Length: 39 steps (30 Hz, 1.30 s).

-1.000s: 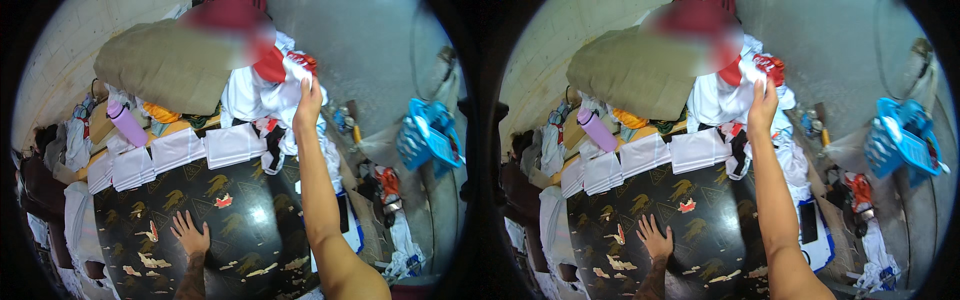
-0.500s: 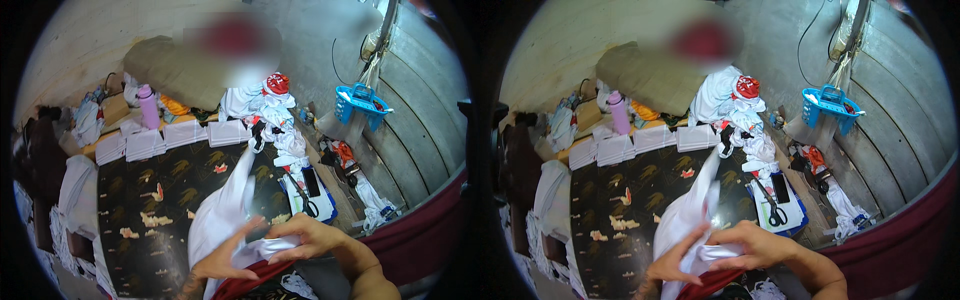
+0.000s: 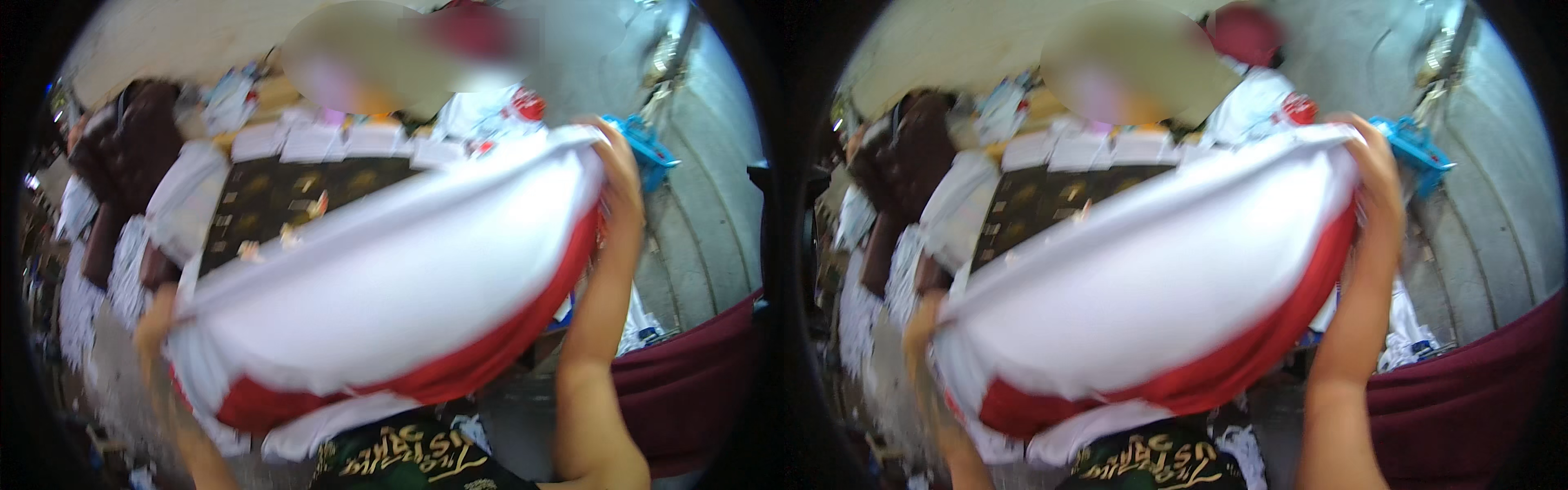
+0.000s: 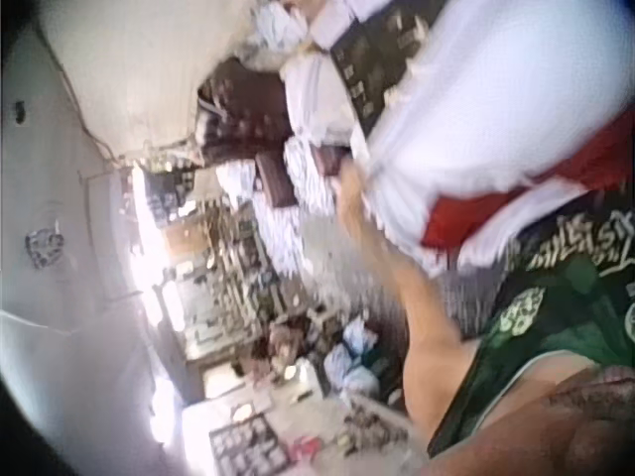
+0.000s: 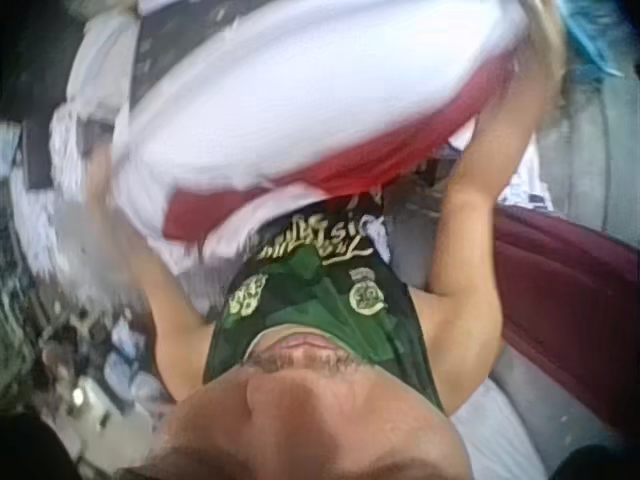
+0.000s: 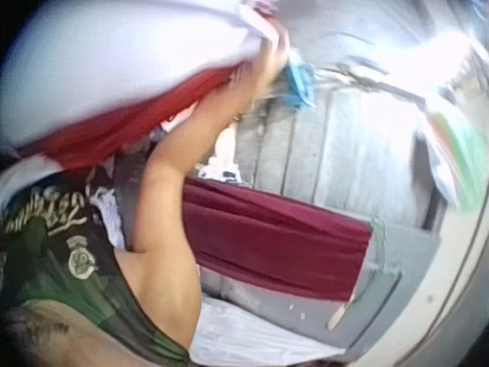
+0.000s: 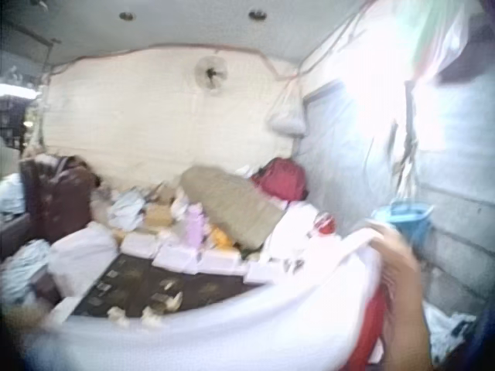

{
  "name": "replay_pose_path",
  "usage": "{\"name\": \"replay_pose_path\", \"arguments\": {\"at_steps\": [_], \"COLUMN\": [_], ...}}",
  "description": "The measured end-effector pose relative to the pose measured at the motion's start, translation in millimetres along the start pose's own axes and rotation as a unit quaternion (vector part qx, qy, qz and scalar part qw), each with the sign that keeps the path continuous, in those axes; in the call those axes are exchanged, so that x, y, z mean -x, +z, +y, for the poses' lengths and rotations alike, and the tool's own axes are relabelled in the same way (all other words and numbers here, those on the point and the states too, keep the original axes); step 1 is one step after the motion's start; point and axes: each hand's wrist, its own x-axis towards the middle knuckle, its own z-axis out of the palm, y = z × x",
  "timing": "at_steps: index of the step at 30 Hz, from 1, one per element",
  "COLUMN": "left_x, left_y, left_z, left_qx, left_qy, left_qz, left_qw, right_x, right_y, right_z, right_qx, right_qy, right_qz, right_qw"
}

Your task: The person repeatedly folds a red-and-white jersey on a table, uses shears to cut along the fold, and then unfolds the jersey to reveal the cut shape. This cycle is performed multiple times on the same garment.

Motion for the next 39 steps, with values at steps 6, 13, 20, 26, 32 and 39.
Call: {"name": "replay_pose_path", "arguments": {"at_steps": [6, 13, 20, 26, 32, 39], "left_x": [-123.8, -95.2, -152.7, -308.0, -465.3, -369.2], "left_y": [113.4, 267.7, 206.3, 190.3, 143.3, 149.2], "left_z": [112.4, 42.4, 50.7, 91.0, 199.0, 209.4], "left_qx": [0.005, 0.019, 0.028, 0.020, 0.051, 0.098], "left_qy": [0.003, -0.035, 0.105, 0.099, 0.097, 0.103], "left_qz": [0.438, 0.272, 0.214, 0.248, 0.127, 0.192], "left_qw": [0.899, 0.961, 0.971, 0.964, 0.986, 0.971], "right_x": [19.4, 278.5, 350.4, 283.7, 76.5, 92.2], "right_y": [247.2, 292.5, 297.8, 355.5, 374.7, 265.4], "right_z": [122.8, 188.9, 152.0, 210.4, 293.1, 289.2], "right_qx": [0.040, 0.330, 0.320, 0.420, 0.456, 0.380], "right_qy": [-0.222, 0.009, 0.081, 0.073, 0.090, -0.005], "right_qz": [-0.080, -0.260, -0.383, -0.309, -0.337, -0.154], "right_qw": [0.971, 0.907, 0.863, 0.850, 0.819, 0.912]}}
